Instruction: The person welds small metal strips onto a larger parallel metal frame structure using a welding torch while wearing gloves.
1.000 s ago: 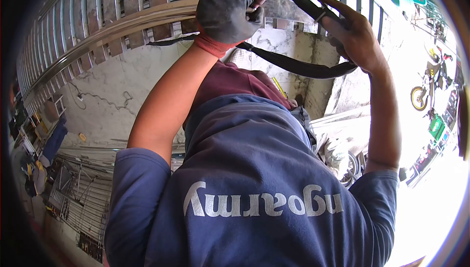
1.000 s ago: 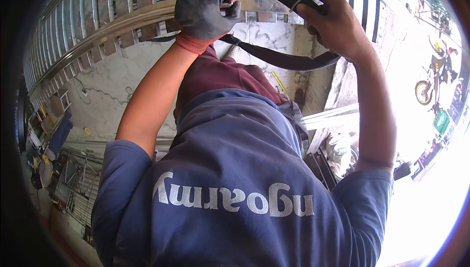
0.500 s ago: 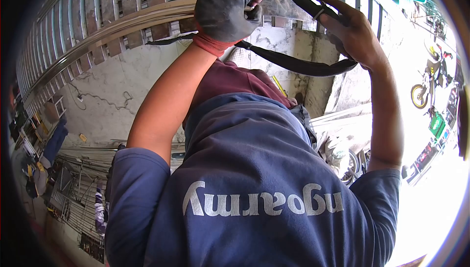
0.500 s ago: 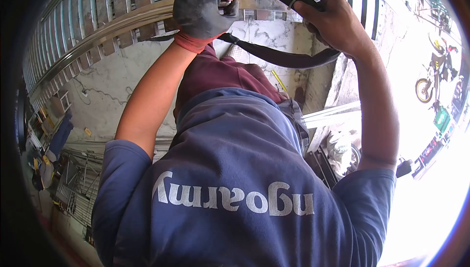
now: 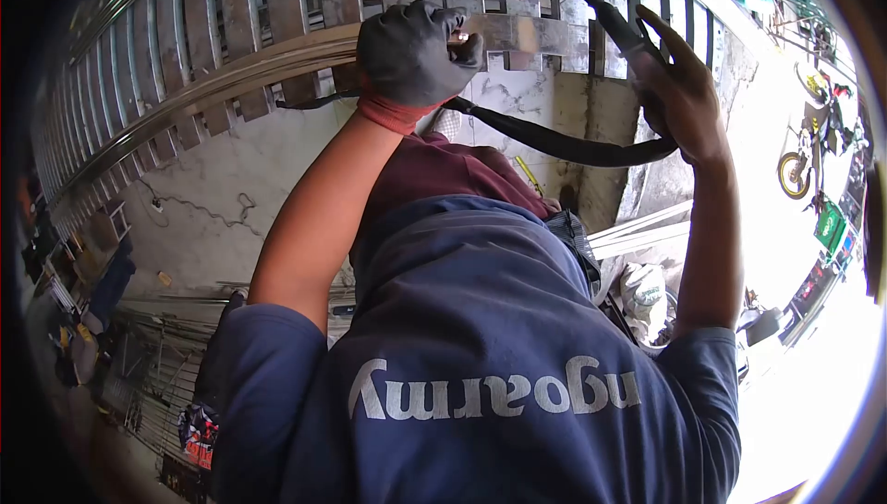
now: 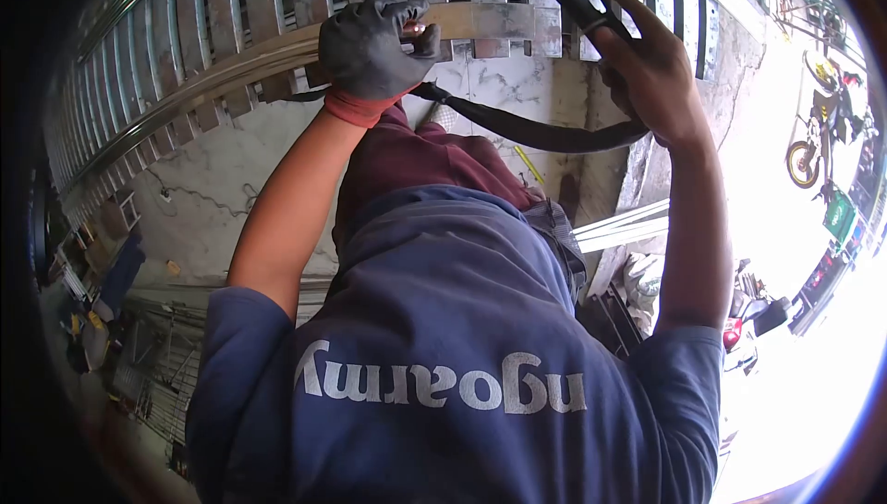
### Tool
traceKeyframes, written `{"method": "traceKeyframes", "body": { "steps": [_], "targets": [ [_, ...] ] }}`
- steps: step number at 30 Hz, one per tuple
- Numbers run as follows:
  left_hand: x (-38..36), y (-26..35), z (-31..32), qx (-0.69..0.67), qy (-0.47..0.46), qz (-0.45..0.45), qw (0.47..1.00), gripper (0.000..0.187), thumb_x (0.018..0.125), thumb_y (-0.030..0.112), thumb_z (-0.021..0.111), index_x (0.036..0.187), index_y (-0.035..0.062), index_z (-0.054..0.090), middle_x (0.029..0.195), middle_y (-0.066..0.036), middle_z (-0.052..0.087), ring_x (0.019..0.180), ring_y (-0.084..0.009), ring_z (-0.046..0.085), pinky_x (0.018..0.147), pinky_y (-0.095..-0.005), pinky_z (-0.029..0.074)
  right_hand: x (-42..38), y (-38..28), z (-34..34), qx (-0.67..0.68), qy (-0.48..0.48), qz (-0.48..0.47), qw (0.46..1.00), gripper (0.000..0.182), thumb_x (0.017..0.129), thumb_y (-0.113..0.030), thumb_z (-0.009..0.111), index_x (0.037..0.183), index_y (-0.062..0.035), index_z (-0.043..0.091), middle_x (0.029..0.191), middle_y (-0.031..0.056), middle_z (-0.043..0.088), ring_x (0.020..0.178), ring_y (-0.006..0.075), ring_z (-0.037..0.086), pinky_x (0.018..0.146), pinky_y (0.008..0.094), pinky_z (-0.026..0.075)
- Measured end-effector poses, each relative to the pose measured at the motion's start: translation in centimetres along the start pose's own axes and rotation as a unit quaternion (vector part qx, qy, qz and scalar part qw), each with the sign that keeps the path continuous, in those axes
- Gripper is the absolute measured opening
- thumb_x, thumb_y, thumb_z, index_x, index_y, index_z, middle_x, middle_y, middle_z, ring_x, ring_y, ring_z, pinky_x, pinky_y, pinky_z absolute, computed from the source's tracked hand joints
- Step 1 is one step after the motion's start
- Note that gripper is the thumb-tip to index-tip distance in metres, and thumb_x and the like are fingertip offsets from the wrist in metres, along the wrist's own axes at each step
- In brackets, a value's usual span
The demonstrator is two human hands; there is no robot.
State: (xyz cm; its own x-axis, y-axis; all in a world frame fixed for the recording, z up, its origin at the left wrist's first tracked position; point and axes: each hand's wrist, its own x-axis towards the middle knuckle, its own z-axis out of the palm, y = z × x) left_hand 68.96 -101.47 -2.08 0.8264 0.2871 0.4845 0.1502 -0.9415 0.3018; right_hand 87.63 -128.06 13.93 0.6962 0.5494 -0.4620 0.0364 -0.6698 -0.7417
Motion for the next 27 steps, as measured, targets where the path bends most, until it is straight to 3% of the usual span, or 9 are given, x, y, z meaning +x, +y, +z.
{"method": "traceKeyframes", "body": {
  "steps": [5, 8, 11, 14, 18, 21, 24, 27],
  "targets": [
    [0.1, 0.4, -1.5, 0.015, -0.050, -0.005, 0.999, 0.057, 0.085, 0.057, 0.085, 0.127, 0.0185, 0.082, 0.099, -0.010, 0.073, 0.084, -0.0304, 0.074, 0.073, -0.0481, 0.058, -2.5, 3.2, 1.0, 0.028, 0.052, 0.022, 0.998, 0.066, 0.109, -0.028, 0.074, 0.169, -0.0135, 0.050, 0.078, -0.0009, 0.064, 0.062, 0.0053, 0.056, 0.053, 0.0259, 0.042],
    [0.1, -0.1, -2.8, -0.003, -0.066, 0.012, 0.998, 0.060, 0.093, 0.058, 0.079, 0.138, 0.0183, 0.077, 0.118, -0.011, 0.075, 0.101, -0.0314, 0.073, 0.089, -0.0495, 0.057, -3.5, 3.9, 2.4, 0.039, 0.071, 0.030, 0.996, 0.065, 0.109, -0.027, 0.074, 0.169, -0.0147, 0.051, 0.078, -0.0003, 0.065, 0.062, 0.0056, 0.056, 0.054, 0.0266, 0.044],
    [-1.9, -2.4, -3.7, 0.042, 0.019, 0.013, 0.999, 0.052, 0.100, 0.046, 0.075, 0.145, 0.0210, 0.072, 0.136, -0.007, 0.073, 0.119, -0.0303, 0.067, 0.106, -0.0488, 0.050, -4.5, 3.6, 3.1, 0.052, 0.068, 0.060, 0.994, 0.064, 0.109, -0.025, 0.074, 0.169, -0.0179, 0.052, 0.077, -0.0009, 0.065, 0.062, 0.0050, 0.056, 0.055, 0.0259, 0.045],
    [-3.9, -4.7, -4.4, 0.020, -0.033, 0.001, 0.999, 0.041, 0.103, 0.033, 0.074, 0.142, 0.0224, 0.073, 0.140, -0.001, 0.072, 0.127, -0.0280, 0.062, 0.113, -0.0484, 0.043, -4.9, 3.8, 3.5, 0.050, 0.077, 0.048, 0.995, 0.063, 0.109, -0.024, 0.073, 0.168, -0.0184, 0.052, 0.075, -0.0013, 0.064, 0.061, 0.0048, 0.056, 0.054, 0.0259, 0.045],
    [-4.1, -5.7, -3.3, -0.015, -0.002, 0.010, 1.000, 0.033, 0.100, 0.032, 0.078, 0.132, 0.0231, 0.077, 0.129, 0.002, 0.076, 0.117, -0.0277, 0.066, 0.109, -0.0496, 0.044, -4.7, 3.6, 3.7, 0.050, 0.078, 0.048, 0.995, 0.062, 0.109, -0.024, 0.073, 0.167, -0.0184, 0.054, 0.077, -0.0003, 0.066, 0.061, 0.0045, 0.056, 0.055, 0.0260, 0.045],
    [-3.3, -5.7, -2.8, 0.019, -0.032, 0.013, 0.999, 0.040, 0.095, 0.041, 0.082, 0.130, 0.0231, 0.077, 0.113, -0.003, 0.073, 0.110, -0.0303, 0.064, 0.107, -0.0518, 0.043, -5.0, 2.9, 4.0, 0.055, 0.084, 0.043, 0.994, 0.062, 0.109, -0.024, 0.073, 0.167, -0.0183, 0.054, 0.078, 0.0001, 0.066, 0.062, 0.0047, 0.056, 0.055, 0.0261, 0.045],
    [-1.6, -4.8, -4.0, 0.041, -0.102, 0.017, 0.994, 0.041, 0.094, 0.045, 0.082, 0.129, 0.0229, 0.077, 0.110, -0.004, 0.072, 0.105, -0.0314, 0.066, 0.102, -0.0526, 0.045, -5.2, 3.0, 4.0, 0.052, 0.083, 0.032, 0.995, 0.062, 0.108, -0.024, 0.073, 0.167, -0.0183, 0.054, 0.079, -0.0001, 0.067, 0.063, 0.0053, 0.057, 0.056, 0.0266, 0.046],
    [-1.1, -4.9, -4.6, 0.006, -0.077, 0.033, 0.996, 0.044, 0.094, 0.048, 0.083, 0.125, 0.0168, 0.076, 0.111, -0.004, 0.074, 0.105, -0.0311, 0.068, 0.100, -0.0507, 0.047, -5.7, 2.9, 4.1, 0.045, 0.084, 0.032, 0.995, 0.062, 0.108, -0.023, 0.074, 0.167, -0.0178, 0.054, 0.081, -0.0004, 0.067, 0.065, 0.0058, 0.058, 0.059, 0.0266, 0.047]
  ]
}}
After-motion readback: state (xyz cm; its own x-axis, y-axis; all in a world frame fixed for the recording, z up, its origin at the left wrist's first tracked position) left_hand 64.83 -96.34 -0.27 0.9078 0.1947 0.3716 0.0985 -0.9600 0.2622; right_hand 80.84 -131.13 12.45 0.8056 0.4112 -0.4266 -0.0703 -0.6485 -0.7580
